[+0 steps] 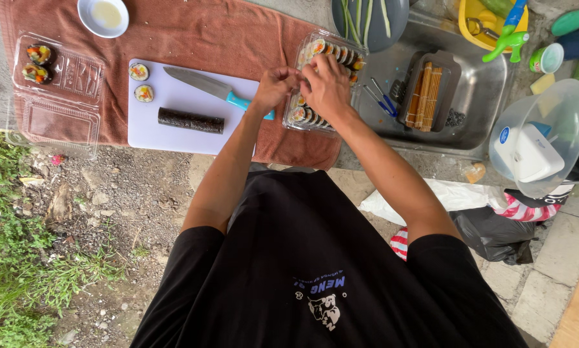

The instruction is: The person prepares and packs sushi rolls by slicing a sushi roll into individual pieces on a cutting board using a knife and placing them into plastic containers.

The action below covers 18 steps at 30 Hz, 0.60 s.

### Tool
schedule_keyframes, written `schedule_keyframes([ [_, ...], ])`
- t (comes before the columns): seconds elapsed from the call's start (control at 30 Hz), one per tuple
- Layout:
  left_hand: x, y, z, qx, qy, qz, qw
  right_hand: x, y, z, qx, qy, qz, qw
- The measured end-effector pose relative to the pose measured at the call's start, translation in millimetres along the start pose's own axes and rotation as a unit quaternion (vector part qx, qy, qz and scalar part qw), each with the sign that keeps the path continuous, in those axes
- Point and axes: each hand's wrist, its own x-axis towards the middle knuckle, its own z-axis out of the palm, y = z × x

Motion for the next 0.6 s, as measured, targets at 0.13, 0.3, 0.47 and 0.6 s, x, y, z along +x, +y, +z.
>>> schedule_keyframes([
  [0.13, 8, -3, -8, 0.007, -0.004, -0.02, 1.0, 6, -10, 0, -0.001, -0.029, 0.034, 0.999],
  [0.3, 19, -11, -19, -0.027, -0.016, -0.059, 0.998, 15, -27, -3, -0.074, -0.093, 0.069, 0.991],
  [0.47, 27, -15, -29, -0.059, -0.07, -0.086, 0.992, 25, -34, 12, -0.102, -0.134, 0.103, 0.98],
  [0.6, 28, -15, -32, 0.009, -0.076, -0.079, 0.994, 27, -28, 30, -0.095, -0.218, 0.14, 0.961],
])
